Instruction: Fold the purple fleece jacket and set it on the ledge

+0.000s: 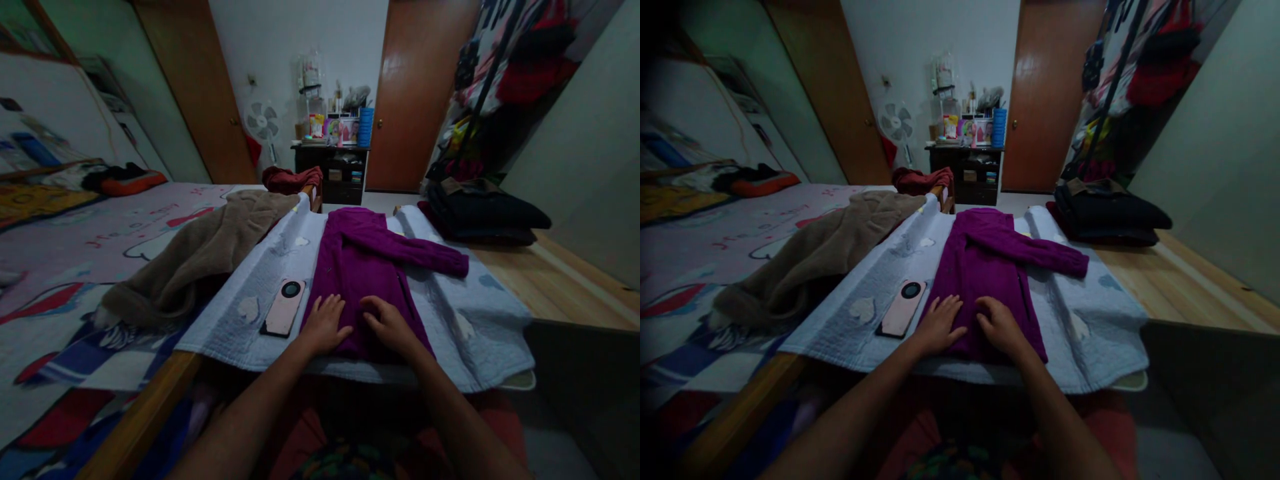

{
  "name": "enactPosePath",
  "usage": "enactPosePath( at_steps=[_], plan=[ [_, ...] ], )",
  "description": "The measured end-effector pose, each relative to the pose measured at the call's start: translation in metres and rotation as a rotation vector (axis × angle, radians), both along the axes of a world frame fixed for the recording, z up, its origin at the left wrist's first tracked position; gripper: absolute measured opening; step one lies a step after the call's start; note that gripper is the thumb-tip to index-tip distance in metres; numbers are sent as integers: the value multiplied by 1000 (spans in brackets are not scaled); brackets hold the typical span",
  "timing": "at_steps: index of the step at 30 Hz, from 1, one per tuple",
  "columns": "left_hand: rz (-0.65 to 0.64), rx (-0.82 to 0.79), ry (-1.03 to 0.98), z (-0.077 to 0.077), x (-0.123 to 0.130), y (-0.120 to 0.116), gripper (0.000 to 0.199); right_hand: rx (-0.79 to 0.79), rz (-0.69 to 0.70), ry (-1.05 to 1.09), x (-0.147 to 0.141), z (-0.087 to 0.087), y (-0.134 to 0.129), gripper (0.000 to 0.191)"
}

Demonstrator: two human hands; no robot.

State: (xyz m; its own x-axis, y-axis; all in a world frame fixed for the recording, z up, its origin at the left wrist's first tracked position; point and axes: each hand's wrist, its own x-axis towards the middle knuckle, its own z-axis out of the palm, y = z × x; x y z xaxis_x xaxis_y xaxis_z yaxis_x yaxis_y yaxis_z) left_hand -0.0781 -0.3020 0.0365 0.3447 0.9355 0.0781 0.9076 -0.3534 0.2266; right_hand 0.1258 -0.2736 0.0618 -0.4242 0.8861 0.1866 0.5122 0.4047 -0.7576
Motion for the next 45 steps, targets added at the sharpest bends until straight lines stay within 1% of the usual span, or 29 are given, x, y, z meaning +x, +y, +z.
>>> enactPosePath(
  at_steps=[1, 3, 6, 8, 13, 21, 34, 37, 40, 42, 45],
  plan=[
    [13, 19, 8, -3, 2, -1, 68, 40, -23, -38, 2, 0, -2, 29],
    [23, 52, 20, -7, 5, -2, 67, 108, -19, -119, 6, -4, -5, 24],
    [25, 68, 37, -8, 6, -2, 67, 155, 27, -189, 7, -11, -8, 21],
    [25, 66, 47, -7, 6, -3, 67, 171, 27, -210, 6, -14, -8, 20],
    [20, 89, 50, -10, 5, -3, 66, 180, 19, -217, 4, -14, -9, 21],
    [24, 84, 36, -17, 2, -1, 70, 185, 7, -198, 3, -18, -10, 22],
    [28, 71, 10, -13, 3, -3, 68, 180, -6, -210, 2, -21, -7, 20],
    [26, 76, -8, -13, 2, -3, 67, 148, -6, -229, 1, -16, -7, 20],
    [23, 61, -9, -10, 2, -4, 66, 96, 14, -247, 2, -7, -5, 20],
    [22, 38, 2, -6, 3, -4, 65, 55, 49, -264, 3, 0, -2, 20],
    [17, -2, 3, 0, 2, -5, 65, -18, 138, -296, 7, 11, 9, 21]
  ],
)
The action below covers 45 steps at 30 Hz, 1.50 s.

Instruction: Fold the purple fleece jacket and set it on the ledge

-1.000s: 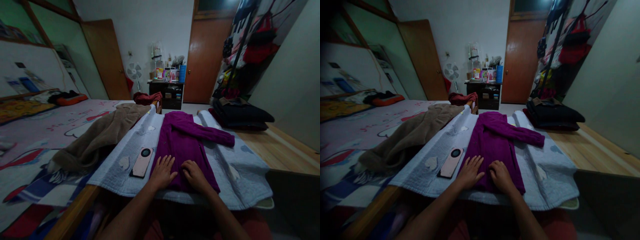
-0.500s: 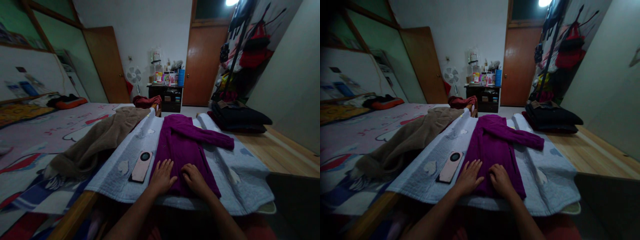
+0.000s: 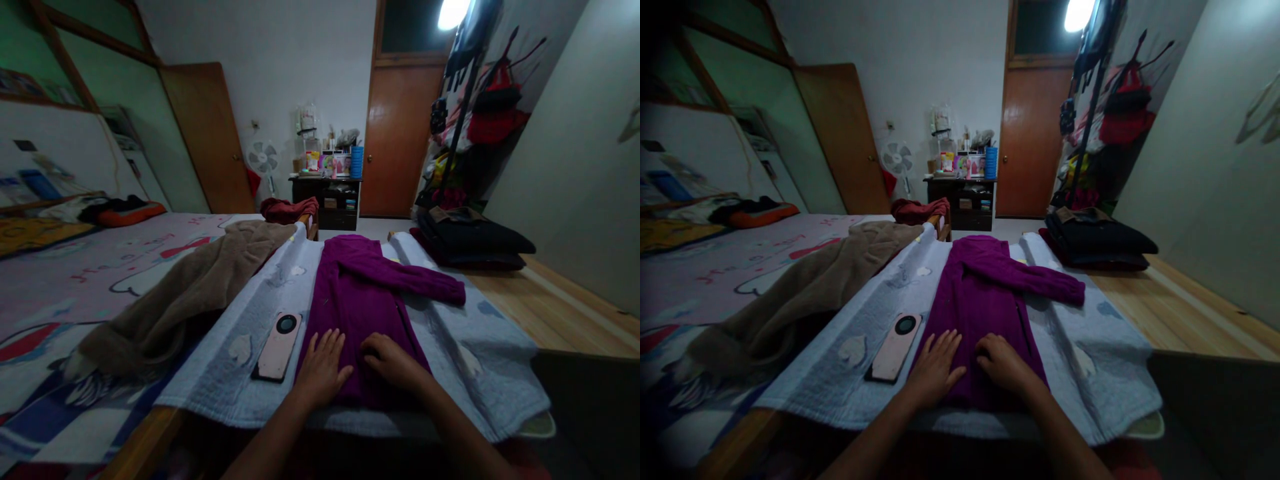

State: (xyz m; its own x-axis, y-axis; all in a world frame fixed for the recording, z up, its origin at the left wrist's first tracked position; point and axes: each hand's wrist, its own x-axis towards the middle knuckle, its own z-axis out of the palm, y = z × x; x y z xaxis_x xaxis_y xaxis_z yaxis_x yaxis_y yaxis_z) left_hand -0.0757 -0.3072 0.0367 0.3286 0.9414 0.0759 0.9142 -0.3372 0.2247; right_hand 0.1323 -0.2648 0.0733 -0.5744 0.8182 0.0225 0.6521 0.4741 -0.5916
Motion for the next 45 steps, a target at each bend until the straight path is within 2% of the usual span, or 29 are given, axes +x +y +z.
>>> enactPosePath(
  at_steps=[5, 10, 12, 15, 17, 20, 25, 31, 35, 39, 45],
  plan=[
    [-14, -69, -108, 5, -7, 1, 60, -121, 112, -66, 0, 25, 28, 24],
    [40, -34, -350, 17, -19, 22, 38, -5, 41, -92, -17, 40, 69, 20],
    [69, 29, -401, 24, -24, 42, 36, 53, -34, -84, -23, 38, 92, 21],
    [91, 100, -373, 31, -29, 84, 39, 158, -227, -65, -22, 30, 130, 27],
    [111, 111, -325, 31, -29, 115, 42, 213, -363, -69, -12, 27, 155, 32],
    [166, 129, -266, 27, -25, 157, 46, 244, -481, -88, 7, 25, 188, 34],
    [267, 96, -285, 14, -6, 211, 55, 234, -513, -129, 23, 17, 224, 31],
    [338, 109, -309, 6, 7, 258, 59, 215, -537, -180, 19, -5, 242, 26],
    [417, 86, -320, -8, 1, 272, 57, 214, -567, -179, 19, -17, 243, 24],
    [432, 80, -321, -25, 0, 268, 57, 198, -596, -138, 26, -23, 247, 20],
    [450, 93, -275, -27, 6, 261, 61, 112, -608, -27, 47, -16, 273, 24]
  ],
)
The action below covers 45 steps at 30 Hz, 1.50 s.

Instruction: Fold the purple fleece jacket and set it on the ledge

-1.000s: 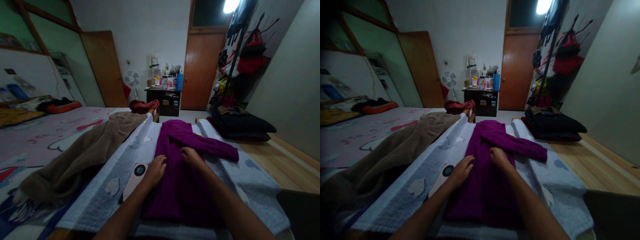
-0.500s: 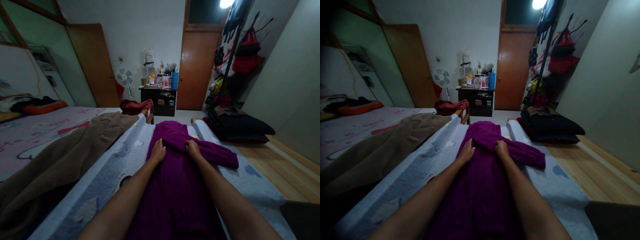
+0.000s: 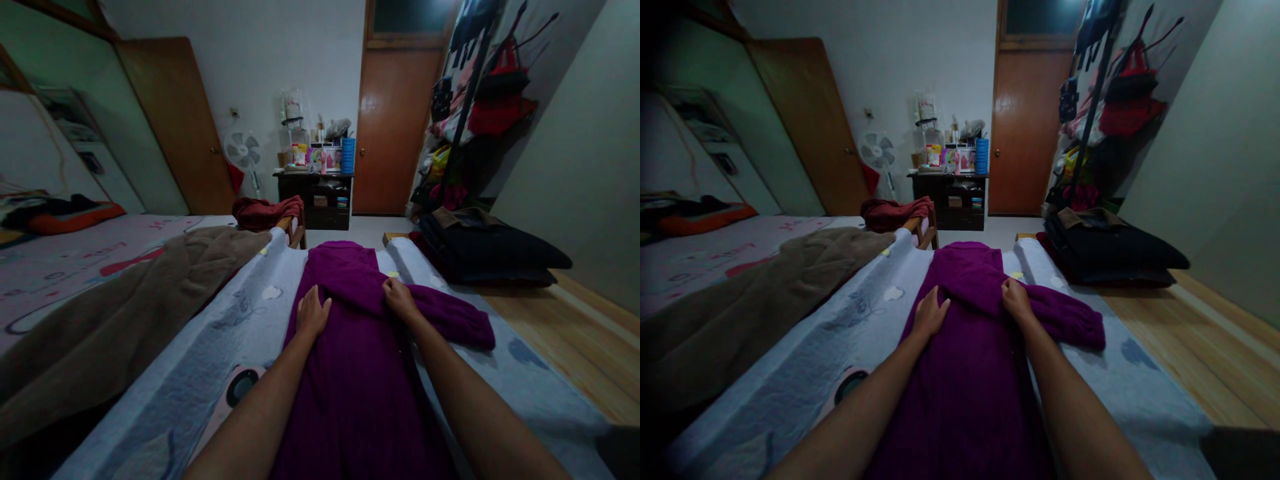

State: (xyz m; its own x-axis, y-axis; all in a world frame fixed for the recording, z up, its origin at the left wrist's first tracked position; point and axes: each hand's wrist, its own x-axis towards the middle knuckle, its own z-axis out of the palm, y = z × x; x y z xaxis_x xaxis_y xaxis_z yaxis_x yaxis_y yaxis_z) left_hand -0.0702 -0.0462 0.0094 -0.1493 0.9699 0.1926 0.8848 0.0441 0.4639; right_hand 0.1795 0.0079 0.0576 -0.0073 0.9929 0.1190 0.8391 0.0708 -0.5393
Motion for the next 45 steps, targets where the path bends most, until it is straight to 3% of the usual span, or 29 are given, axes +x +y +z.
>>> enactPosePath(
  at_steps=[10, 15, 19, 22, 25, 28, 32, 36, 38, 41, 45],
  plan=[
    [5, 34, 22, -3, 0, -1, 58, -260, 145, 104, 1, 18, 36, 19],
    [-1, 32, 21, -3, -1, -1, 60, -101, -83, 48, 6, 29, 64, 32],
    [-5, 44, 31, -5, -1, 0, 59, -12, -177, -85, 5, 21, 74, 64],
    [-2, 42, 24, -6, -1, 0, 59, -112, -119, -266, -1, 7, 70, 54],
    [-7, 38, 16, -6, -1, -1, 59, -155, -79, -318, -6, 2, 67, 41],
    [-6, 39, 11, -7, -1, -1, 60, -107, -34, -342, -7, 10, 69, 27],
    [-6, 59, 0, -8, -2, -1, 63, 33, -34, -369, -1, 27, 74, 27],
    [-40, 33, 26, -6, 0, -1, 62, 82, -97, -448, 3, 25, 68, 27],
    [-47, 17, 54, -5, 1, -2, 61, 76, -147, -485, -4, 22, 62, 28],
    [-47, 3, 102, -4, 3, -2, 61, 160, -150, -471, -38, 23, 53, 37],
    [-49, -1, 152, -3, 3, -4, 59, 212, 174, -267, -102, 21, 41, 43]
  ],
)
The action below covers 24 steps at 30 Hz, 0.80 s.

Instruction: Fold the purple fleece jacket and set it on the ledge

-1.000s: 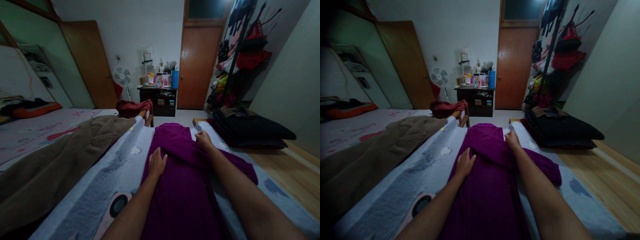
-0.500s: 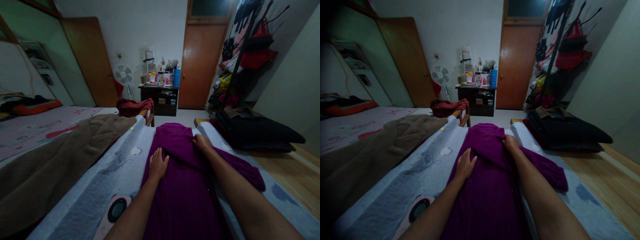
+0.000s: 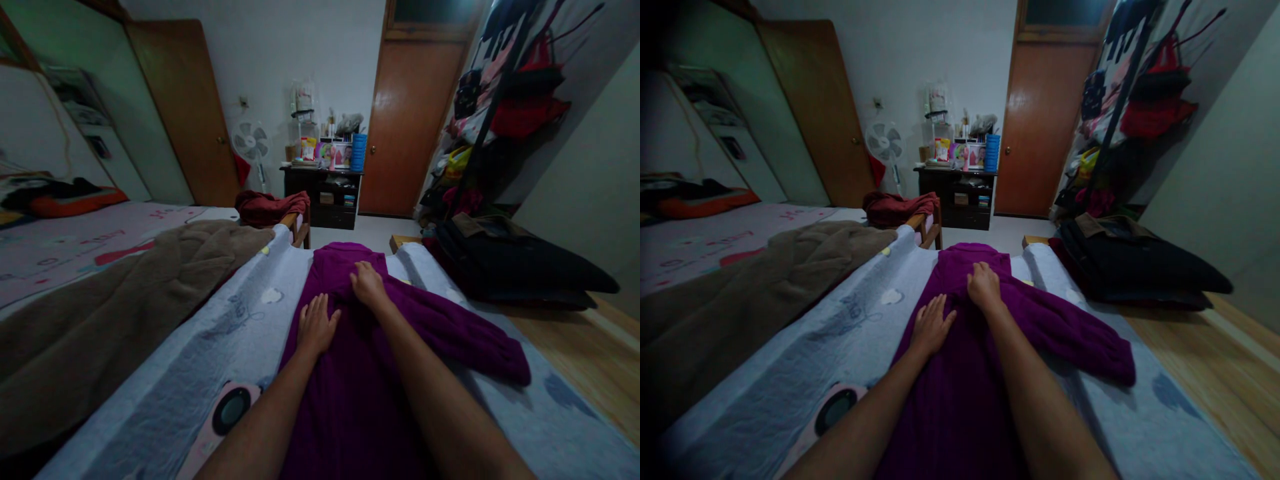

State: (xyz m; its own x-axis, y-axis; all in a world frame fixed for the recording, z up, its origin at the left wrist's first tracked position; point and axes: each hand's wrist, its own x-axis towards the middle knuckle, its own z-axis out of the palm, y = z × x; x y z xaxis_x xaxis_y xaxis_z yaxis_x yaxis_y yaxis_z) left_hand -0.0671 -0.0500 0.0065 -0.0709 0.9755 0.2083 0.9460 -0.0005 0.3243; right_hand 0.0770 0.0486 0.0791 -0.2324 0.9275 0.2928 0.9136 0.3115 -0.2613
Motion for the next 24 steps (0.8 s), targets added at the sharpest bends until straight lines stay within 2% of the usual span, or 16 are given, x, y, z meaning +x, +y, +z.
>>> enactPosePath(
  at_steps=[2, 4, 7, 10, 15, 19, 24],
  plan=[
    [1, 0, 15, 1, 0, -1, 57, -60, 65, 28, -22, -10, -8, 44],
    [4, -2, 25, 1, -1, -1, 54, -110, 28, 23, -32, -24, -17, 43],
    [13, 5, 26, 1, -2, -1, 50, -90, -17, -20, -30, -46, -27, 41],
    [33, 10, 11, -1, -3, 0, 49, -19, -13, -47, -26, -59, -31, 41],
    [50, -36, -46, -1, -2, 3, 50, 46, -45, -48, -30, -62, -32, 41],
    [85, -146, -108, 2, -6, 14, 51, 79, -52, -30, -32, -61, -35, 40],
    [-72, -155, -8, 3, -25, 52, 48, 113, -61, -12, -32, -62, -36, 38]
  ],
)
